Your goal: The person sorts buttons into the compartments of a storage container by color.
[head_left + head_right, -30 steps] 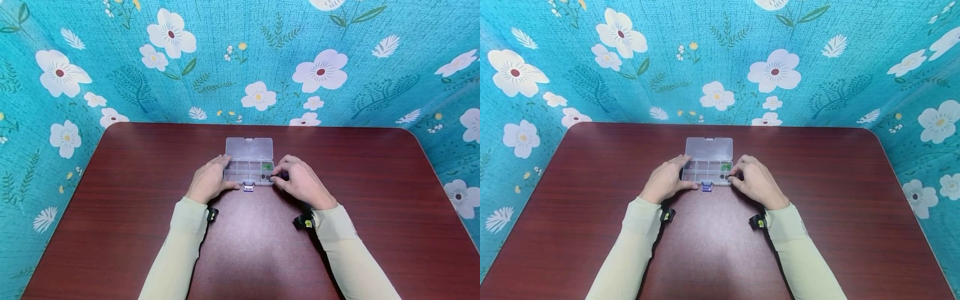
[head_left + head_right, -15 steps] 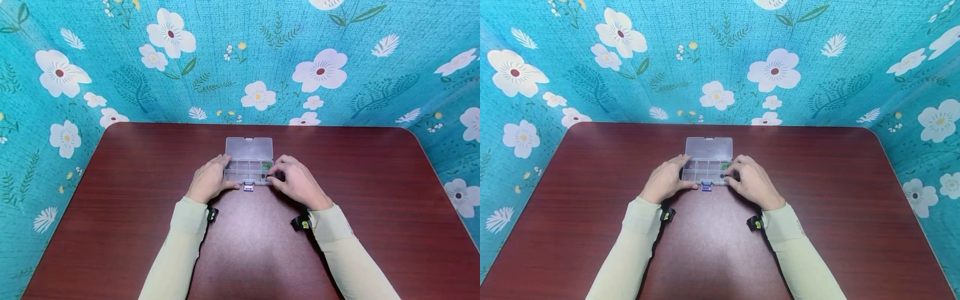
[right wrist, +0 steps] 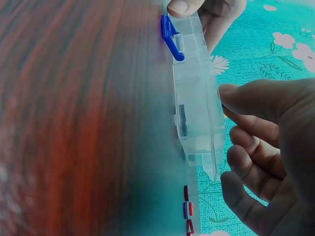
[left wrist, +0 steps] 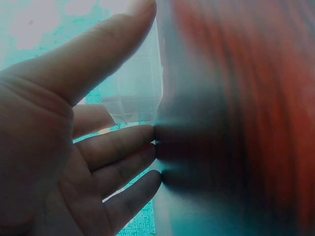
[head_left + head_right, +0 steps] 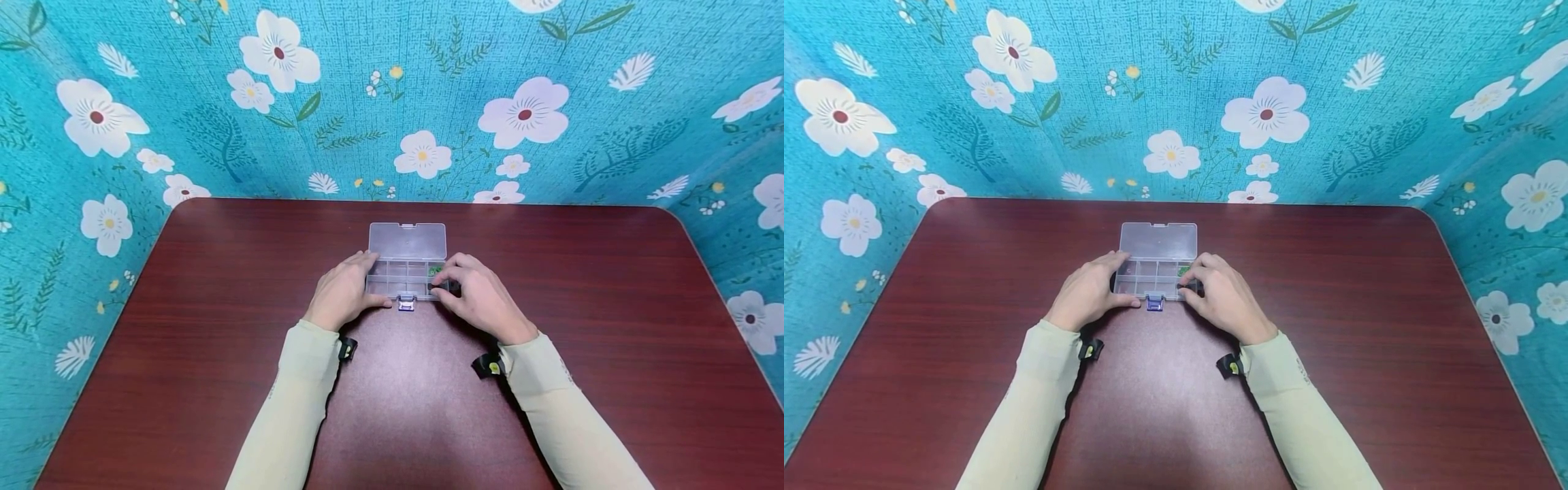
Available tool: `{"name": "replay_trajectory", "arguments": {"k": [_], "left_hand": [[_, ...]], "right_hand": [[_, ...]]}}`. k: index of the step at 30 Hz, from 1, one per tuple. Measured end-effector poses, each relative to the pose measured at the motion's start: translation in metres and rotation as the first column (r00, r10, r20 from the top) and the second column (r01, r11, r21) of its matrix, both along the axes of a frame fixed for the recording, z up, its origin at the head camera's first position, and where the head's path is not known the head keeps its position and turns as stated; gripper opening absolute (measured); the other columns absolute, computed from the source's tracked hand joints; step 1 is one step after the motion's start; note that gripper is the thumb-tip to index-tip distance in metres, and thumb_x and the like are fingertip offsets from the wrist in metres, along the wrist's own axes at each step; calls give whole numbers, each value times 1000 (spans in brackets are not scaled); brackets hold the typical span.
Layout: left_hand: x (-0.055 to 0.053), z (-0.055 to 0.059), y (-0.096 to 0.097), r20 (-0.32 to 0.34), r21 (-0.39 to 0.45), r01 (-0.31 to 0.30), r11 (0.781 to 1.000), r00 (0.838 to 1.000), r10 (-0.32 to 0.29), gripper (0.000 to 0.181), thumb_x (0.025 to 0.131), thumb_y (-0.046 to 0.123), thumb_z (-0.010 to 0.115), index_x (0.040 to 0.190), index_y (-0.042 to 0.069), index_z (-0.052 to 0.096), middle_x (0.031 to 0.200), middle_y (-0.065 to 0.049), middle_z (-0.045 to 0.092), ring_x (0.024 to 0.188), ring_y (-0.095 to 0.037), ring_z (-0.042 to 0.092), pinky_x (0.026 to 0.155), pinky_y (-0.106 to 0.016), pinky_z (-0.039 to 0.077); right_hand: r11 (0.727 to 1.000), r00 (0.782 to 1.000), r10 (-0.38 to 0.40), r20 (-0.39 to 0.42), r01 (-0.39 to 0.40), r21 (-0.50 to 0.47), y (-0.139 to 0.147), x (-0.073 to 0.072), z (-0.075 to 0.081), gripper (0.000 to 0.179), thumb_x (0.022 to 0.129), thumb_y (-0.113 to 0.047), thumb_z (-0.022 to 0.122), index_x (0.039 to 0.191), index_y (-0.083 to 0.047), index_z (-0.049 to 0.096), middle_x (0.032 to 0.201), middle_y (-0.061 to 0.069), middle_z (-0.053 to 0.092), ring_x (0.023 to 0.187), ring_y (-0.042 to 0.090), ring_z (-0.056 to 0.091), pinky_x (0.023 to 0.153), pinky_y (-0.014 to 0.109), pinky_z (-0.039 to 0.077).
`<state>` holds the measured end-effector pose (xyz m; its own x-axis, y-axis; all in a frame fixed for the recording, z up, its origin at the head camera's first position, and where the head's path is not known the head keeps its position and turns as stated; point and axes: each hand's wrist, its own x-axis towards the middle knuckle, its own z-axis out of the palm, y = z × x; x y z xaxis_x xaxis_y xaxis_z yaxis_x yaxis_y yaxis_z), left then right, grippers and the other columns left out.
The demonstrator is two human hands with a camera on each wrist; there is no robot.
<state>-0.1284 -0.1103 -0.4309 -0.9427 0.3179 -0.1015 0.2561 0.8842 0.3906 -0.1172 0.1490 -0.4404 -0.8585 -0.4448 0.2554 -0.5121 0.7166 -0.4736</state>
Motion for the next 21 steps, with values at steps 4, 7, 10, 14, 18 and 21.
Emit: {"name": "replay_trajectory", "arguments": {"k": [4,7,10,14,18,21], "left_hand": [[0,1,0,2,0,1,1000,1000,-1,96,75,50,86,151,7,46,154,-9,46,146,-23,37,114,-46,38],[0,1,0,0,5,3,1000,1000,-3,96,76,50,86,151,7,46,154,-9,47,146,-23,37,114,-46,38],[0,1,0,-3,8,3,1000,1000,-3,95,75,50,86,151,7,46,153,-10,47,146,-23,37,114,-46,38],[0,1,0,-4,7,2,1000,1000,-2,95,75,50,86,151,7,47,153,-10,47,145,-23,38,114,-45,38],[-1,0,0,2,7,1,1000,1000,-1,96,75,50,86,151,7,46,154,-9,46,146,-23,37,114,-46,38],[-1,0,0,9,8,1,1000,1000,-1,95,76,50,86,151,7,46,154,-9,46,146,-23,36,114,-47,37]], "right_hand": [[1000,1000,2,-7,-2,-6,0,0,-1,8,86,-19,79,93,-15,78,98,-5,61,94,14,58,83,35,52],[1000,1000,4,-8,-4,-8,0,-1,-1,8,86,-20,79,93,-15,78,98,-5,61,94,14,58,83,35,52],[1000,1000,5,-1,-5,-6,0,-1,-1,8,87,-20,79,93,-15,78,98,-5,61,95,14,58,84,35,52],[1000,1000,-2,16,2,-1,0,0,-1,7,88,-20,78,94,-16,78,98,-5,61,94,14,58,85,34,51],[1000,1000,-7,31,7,4,-1,0,-1,8,88,-20,78,95,-16,78,98,-5,60,93,14,58,83,34,51],[1000,999,-4,34,4,1,-1,0,0,8,88,-20,77,95,-15,78,98,-5,60,93,14,59,83,34,51]]}}
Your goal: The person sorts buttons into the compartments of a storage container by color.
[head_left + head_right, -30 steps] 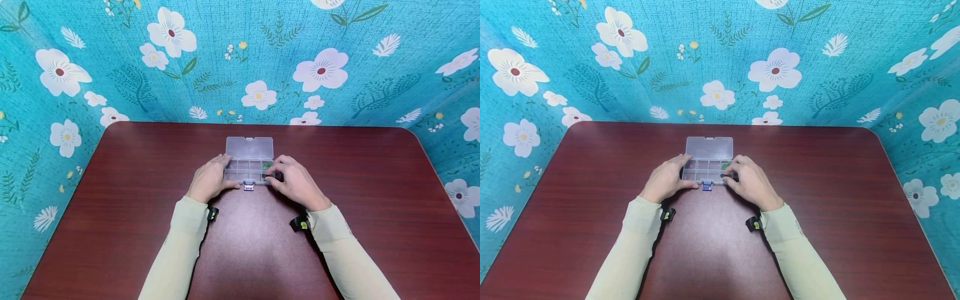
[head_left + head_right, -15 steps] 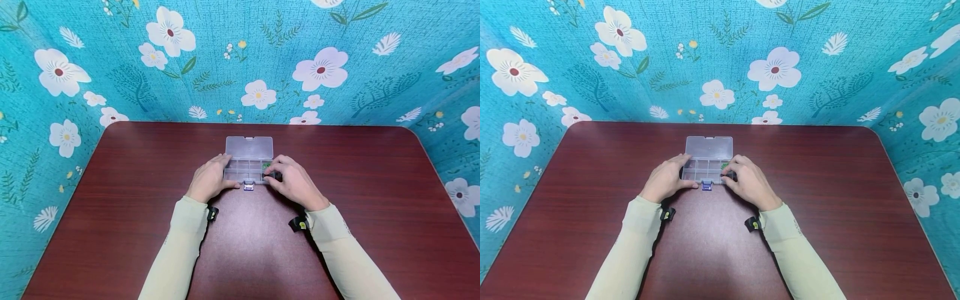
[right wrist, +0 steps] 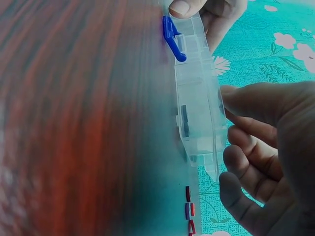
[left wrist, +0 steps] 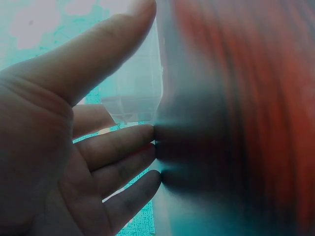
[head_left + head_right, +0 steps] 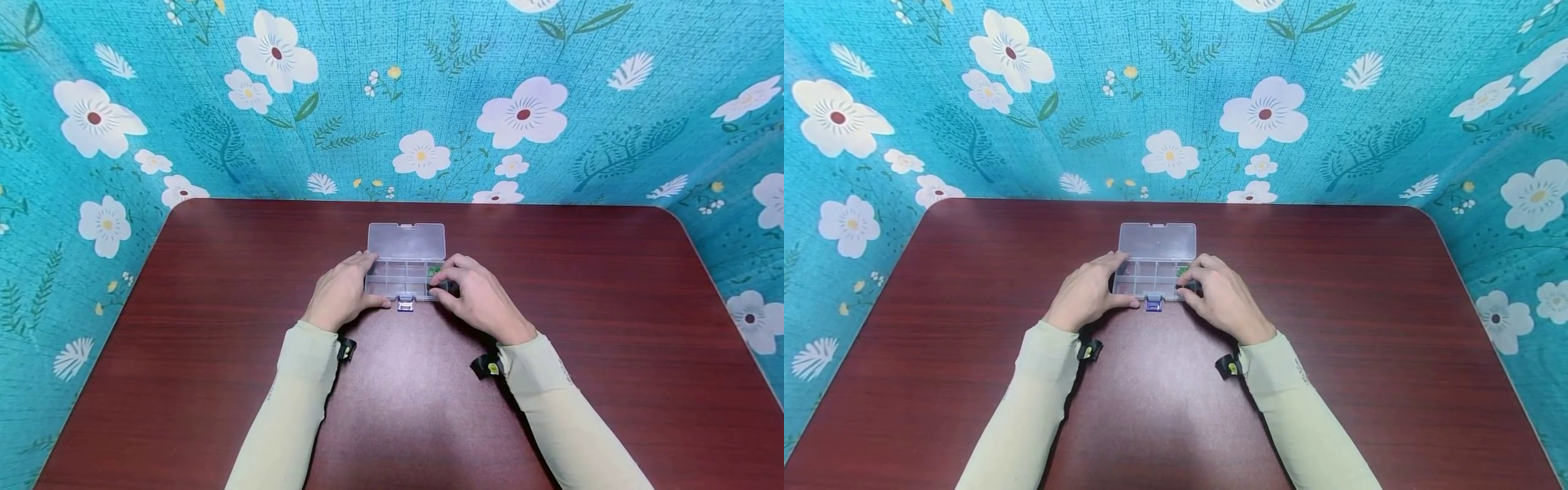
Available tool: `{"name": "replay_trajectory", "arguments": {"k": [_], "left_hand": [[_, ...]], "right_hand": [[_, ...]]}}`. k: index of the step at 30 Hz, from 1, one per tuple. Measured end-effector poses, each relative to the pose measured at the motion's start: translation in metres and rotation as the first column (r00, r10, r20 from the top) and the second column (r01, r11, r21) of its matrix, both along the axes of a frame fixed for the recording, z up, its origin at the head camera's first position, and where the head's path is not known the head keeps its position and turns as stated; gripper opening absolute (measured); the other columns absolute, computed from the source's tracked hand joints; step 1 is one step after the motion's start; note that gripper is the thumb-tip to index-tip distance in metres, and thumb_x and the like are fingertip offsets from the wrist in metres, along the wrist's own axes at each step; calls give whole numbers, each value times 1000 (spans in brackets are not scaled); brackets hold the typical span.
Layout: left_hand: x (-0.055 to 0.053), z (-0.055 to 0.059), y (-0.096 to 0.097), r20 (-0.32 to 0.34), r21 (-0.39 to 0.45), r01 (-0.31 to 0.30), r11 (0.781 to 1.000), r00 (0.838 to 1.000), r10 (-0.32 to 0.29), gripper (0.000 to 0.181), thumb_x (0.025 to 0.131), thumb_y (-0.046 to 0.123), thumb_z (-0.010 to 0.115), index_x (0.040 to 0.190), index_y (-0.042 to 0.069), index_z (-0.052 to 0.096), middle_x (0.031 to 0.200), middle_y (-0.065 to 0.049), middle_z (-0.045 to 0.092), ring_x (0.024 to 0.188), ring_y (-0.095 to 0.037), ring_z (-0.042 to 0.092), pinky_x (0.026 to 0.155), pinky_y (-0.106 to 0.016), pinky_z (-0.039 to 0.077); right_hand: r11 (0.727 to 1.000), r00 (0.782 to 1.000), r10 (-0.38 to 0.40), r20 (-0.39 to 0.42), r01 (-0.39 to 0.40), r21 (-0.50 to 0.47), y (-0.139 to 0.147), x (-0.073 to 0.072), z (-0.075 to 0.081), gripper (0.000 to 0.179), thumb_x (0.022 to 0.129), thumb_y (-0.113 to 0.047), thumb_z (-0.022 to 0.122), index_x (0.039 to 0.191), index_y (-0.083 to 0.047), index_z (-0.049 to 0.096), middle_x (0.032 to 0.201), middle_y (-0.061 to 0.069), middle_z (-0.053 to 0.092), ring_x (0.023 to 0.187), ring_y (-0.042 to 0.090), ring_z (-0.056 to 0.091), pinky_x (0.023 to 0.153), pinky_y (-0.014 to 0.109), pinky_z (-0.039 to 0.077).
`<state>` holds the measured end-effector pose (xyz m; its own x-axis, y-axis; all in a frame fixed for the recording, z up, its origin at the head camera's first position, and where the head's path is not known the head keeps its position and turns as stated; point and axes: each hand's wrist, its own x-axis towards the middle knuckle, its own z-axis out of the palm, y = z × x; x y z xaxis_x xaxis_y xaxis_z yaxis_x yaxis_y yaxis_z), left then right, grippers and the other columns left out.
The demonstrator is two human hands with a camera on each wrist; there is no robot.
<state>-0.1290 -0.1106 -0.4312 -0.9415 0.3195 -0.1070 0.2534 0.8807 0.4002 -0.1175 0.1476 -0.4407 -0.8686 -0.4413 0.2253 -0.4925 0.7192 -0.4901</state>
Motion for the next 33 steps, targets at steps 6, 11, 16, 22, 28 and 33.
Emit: {"name": "replay_trajectory", "arguments": {"k": [6,11,16,22,28,33], "left_hand": [[0,0,0,0,2,-2,1000,1000,2,96,76,50,86,152,8,45,155,-8,45,146,-22,36,115,-46,36],[0,-1,0,-4,1,2,1000,1000,-2,95,76,49,86,151,7,46,154,-9,46,146,-23,37,115,-45,36],[0,-2,0,-6,1,4,1000,1000,-4,95,76,49,86,151,7,46,154,-9,46,146,-23,37,115,-46,36],[0,-2,0,-8,1,0,1000,1000,0,95,76,49,86,151,7,46,154,-9,46,146,-22,37,114,-46,37],[1,0,0,-15,5,0,1000,1000,0,95,75,49,86,151,6,46,153,-10,47,146,-23,38,114,-45,37],[1,0,0,-11,6,-4,1000,1000,4,96,76,49,86,151,6,45,154,-10,46,146,-24,37,115,-45,37]], "right_hand": [[1000,1000,1,-1,-1,-4,0,0,0,8,88,-19,78,95,-15,78,98,-5,61,93,14,59,84,34,51],[1000,1000,2,3,-2,-8,0,0,-1,8,88,-19,78,96,-15,78,98,-5,61,93,14,59,83,34,51],[1000,1000,4,6,-4,-15,0,0,-1,8,88,-18,78,96,-15,78,98,-5,61,92,14,59,82,34,51],[1000,1000,4,8,-3,-13,0,0,-1,8,88,-19,77,96,-16,79,98,-5,61,93,14,59,82,35,52],[1000,1000,10,-4,-10,-10,2,0,-1,8,89,-19,77,97,-16,78,101,-5,61,95,14,59,84,35,51],[1000,1000,20,-18,-20,-11,4,0,0,10,88,-18,78,98,-16,78,102,-5,61,95,15,58,83,35,50]]}}
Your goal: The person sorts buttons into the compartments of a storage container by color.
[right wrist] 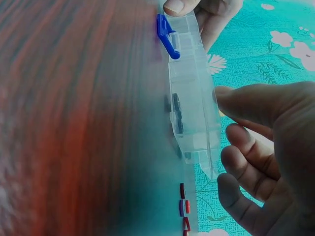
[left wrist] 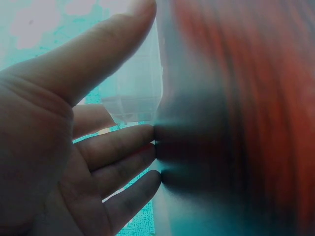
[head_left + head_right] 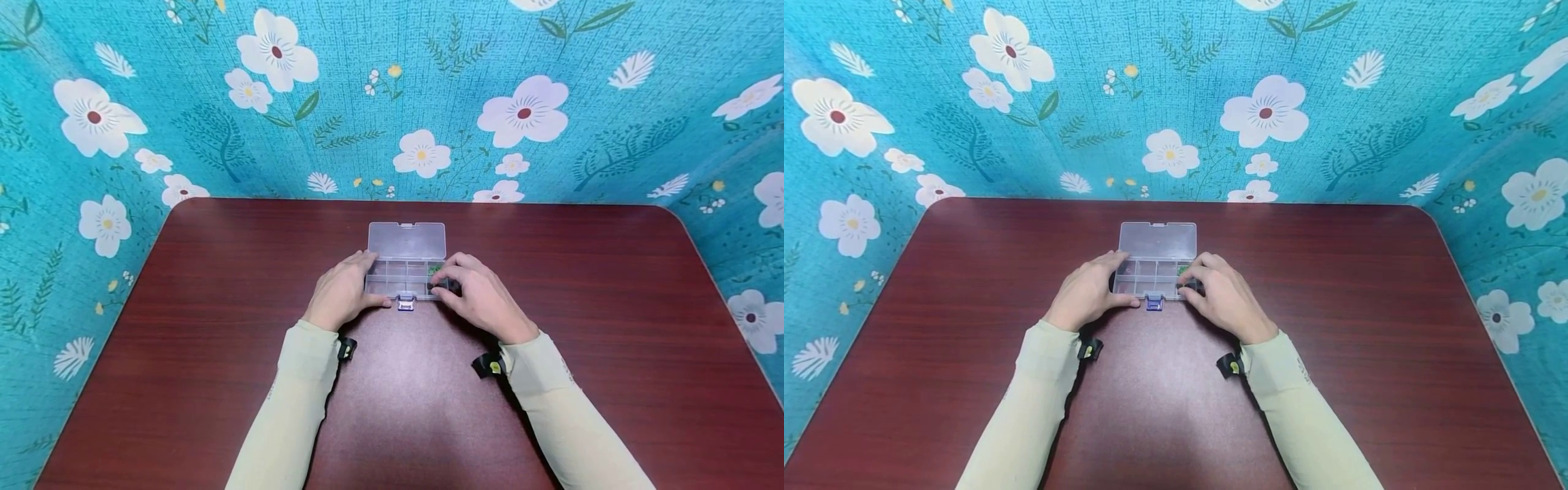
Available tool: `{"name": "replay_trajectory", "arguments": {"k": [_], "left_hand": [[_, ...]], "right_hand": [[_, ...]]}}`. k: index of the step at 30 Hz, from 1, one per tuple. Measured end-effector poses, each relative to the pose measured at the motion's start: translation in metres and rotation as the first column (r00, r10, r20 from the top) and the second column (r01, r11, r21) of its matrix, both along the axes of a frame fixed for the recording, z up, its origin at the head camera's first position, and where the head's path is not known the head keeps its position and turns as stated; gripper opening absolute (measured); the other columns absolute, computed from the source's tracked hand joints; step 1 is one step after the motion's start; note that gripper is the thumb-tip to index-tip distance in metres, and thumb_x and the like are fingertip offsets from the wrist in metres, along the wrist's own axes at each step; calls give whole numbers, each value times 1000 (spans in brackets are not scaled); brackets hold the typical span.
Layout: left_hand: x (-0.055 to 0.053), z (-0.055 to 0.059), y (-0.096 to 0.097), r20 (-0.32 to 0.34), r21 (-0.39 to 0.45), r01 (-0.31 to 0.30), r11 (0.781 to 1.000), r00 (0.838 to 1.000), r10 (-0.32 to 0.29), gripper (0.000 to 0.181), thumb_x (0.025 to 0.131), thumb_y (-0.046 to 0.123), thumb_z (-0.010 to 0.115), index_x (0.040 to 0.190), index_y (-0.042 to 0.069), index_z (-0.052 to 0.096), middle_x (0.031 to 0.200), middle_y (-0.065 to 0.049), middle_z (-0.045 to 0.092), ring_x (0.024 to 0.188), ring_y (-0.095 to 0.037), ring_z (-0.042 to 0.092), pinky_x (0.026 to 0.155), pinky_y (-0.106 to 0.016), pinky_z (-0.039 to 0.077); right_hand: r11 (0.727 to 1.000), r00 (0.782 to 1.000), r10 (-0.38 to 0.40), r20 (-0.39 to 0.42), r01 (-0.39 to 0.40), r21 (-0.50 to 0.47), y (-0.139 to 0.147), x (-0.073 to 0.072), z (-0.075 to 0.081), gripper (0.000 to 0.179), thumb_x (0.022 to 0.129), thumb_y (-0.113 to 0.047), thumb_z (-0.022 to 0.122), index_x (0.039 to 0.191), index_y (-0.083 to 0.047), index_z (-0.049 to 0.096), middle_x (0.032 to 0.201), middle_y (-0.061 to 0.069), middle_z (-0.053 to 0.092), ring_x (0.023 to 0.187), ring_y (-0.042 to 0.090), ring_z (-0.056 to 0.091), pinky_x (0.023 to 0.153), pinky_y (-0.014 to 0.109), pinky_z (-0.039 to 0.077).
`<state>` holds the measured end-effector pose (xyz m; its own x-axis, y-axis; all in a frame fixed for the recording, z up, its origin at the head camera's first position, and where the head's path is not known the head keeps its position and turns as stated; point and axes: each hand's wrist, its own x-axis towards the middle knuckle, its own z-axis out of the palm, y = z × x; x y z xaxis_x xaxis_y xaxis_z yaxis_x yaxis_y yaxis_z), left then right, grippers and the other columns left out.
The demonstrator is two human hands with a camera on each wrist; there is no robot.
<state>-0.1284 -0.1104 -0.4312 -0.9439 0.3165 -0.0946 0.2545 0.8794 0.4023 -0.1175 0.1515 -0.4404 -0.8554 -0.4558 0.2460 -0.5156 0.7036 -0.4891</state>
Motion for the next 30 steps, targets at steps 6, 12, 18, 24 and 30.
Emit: {"name": "replay_trajectory", "arguments": {"k": [6,12,18,24,30], "left_hand": [[0,0,-1,8,-2,1,1000,1000,-1,96,76,49,86,152,7,45,154,-9,46,146,-23,37,115,-45,36],[0,0,-2,7,-10,3,1000,1000,-3,97,76,51,85,152,7,44,154,-9,46,146,-23,36,115,-44,36],[0,1,-2,2,-12,3,1000,1000,-3,96,76,51,85,152,7,45,154,-9,46,146,-23,37,115,-44,36],[0,2,0,1,-8,5,1000,1000,-5,96,76,50,86,152,7,45,154,-8,46,146,-22,37,115,-44,37],[0,1,0,-3,-4,11,1000,1000,-11,96,75,49,87,151,6,46,154,-9,47,146,-23,37,114,-45,37]], "right_hand": [[1000,1000,2,0,-2,-9,2,-1,2,11,88,-18,78,99,-15,77,103,-3,62,95,16,58,81,36,51],[1000,1000,-5,17,5,-12,4,-2,6,13,90,-18,77,102,-15,77,103,-3,62,92,17,59,79,35,50],[999,1000,-11,25,12,-38,9,-3,9,12,91,-17,74,102,-14,77,103,-2,63,88,16,58,77,35,49],[999,1000,-10,23,11,-51,16,-4,10,14,89,-15,74,103,-13,76,104,-3,63,89,15,59,77,35,49],[999,999,-7,49,9,-40,21,-5,11,20,88,-12,72,107,-13,75,106,-5,62,93,17,61,79,34,50]]}}
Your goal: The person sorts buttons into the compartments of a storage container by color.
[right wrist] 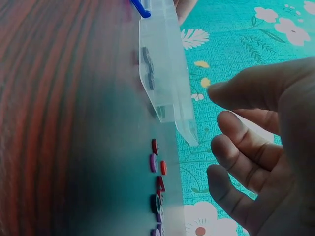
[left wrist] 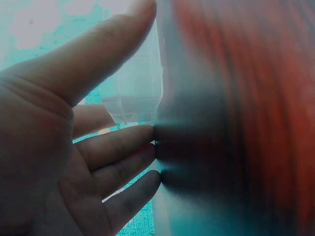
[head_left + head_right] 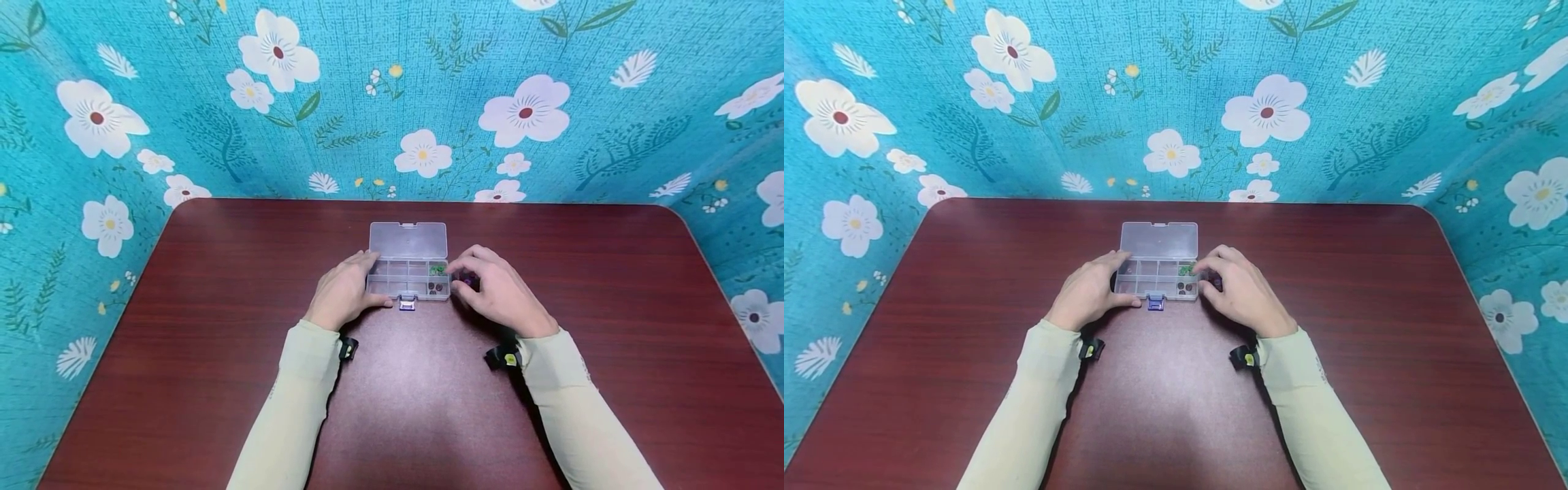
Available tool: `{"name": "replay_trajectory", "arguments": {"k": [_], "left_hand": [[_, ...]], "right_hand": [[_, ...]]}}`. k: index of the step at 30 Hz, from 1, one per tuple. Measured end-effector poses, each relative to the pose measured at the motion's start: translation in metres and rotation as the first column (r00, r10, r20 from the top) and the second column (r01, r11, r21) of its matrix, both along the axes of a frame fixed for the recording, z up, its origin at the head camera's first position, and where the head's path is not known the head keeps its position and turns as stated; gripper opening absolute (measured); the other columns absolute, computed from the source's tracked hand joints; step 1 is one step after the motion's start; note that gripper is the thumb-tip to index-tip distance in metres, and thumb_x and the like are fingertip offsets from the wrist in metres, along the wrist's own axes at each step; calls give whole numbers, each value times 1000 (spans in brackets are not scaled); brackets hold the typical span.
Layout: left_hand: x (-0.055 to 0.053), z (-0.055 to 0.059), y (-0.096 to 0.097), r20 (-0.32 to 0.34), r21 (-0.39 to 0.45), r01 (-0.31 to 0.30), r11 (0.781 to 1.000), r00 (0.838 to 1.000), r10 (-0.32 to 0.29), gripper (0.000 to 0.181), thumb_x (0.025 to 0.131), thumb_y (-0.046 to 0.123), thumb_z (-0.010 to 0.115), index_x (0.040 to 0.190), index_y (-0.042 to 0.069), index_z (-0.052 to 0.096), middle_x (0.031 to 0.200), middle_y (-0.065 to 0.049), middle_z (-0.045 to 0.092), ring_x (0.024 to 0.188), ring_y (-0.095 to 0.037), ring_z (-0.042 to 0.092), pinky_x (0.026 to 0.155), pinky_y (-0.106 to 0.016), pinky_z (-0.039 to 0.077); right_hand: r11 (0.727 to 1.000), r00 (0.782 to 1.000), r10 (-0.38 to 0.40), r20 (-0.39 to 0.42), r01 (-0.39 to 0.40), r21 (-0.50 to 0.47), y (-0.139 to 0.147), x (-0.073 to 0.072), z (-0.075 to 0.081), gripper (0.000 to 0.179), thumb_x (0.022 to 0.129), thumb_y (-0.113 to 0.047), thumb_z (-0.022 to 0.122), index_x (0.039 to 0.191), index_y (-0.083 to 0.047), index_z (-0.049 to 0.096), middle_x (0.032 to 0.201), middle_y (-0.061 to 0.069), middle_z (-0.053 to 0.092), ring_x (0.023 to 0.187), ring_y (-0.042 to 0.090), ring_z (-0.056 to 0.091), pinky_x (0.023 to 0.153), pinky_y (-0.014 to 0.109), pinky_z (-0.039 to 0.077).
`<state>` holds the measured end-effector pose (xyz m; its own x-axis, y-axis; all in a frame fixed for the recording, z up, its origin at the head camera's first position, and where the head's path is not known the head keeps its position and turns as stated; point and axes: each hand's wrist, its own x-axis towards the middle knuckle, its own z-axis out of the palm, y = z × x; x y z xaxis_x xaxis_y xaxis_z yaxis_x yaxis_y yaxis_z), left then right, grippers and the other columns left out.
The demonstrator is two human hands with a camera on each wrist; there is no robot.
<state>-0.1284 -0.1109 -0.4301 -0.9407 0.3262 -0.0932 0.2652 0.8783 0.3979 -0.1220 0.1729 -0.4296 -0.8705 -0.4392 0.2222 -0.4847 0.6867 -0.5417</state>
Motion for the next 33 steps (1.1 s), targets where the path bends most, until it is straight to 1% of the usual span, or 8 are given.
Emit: {"name": "replay_trajectory", "arguments": {"k": [5,11,19,23,26,33], "left_hand": [[-1,-2,-1,-14,13,-1,1000,1000,1,97,74,50,87,150,6,47,153,-9,48,145,-23,39,114,-45,37],[-1,-2,-2,-20,15,3,1000,1000,-3,96,74,51,87,150,6,48,152,-9,48,145,-23,39,114,-45,37],[0,-3,-1,-7,21,-2,1000,1000,2,97,74,50,87,150,6,47,153,-9,48,146,-23,38,115,-45,37],[0,-3,1,-1,16,-3,1000,1000,3,98,74,51,87,151,7,46,153,-8,47,146,-22,37,115,-44,37],[0,-3,1,-2,11,2,1000,1000,-2,98,74,52,86,151,7,46,153,-8,47,146,-22,38,114,-44,37],[0,-2,0,-1,12,-5,1000,1000,5,96,75,50,86,151,8,46,153,-8,47,146,-22,37,114,-45,37]], "right_hand": [[1000,999,7,49,-8,29,4,0,2,24,86,-13,76,110,-14,73,107,-3,61,92,18,60,79,35,49],[997,996,26,88,-33,72,9,-1,3,27,87,-12,74,113,-15,72,111,-4,61,94,18,58,79,35,48],[995,995,0,105,-11,102,17,-2,2,26,86,-12,77,112,-13,72,107,-2,61,95,16,61,81,36,51],[993,991,-15,130,-1,122,22,-2,2,26,86,-12,76,112,-13,73,107,-1,62,95,18,60,81,37,51],[992,988,-12,153,-7,125,25,-2,1,25,86,-12,76,111,-12,72,108,0,62,95,20,60,80,38,51],[991,990,4,140,-23,129,34,-5,0,24,86,-9,76,109,-11,73,109,1,62,95,20,59,80,38,51]]}}
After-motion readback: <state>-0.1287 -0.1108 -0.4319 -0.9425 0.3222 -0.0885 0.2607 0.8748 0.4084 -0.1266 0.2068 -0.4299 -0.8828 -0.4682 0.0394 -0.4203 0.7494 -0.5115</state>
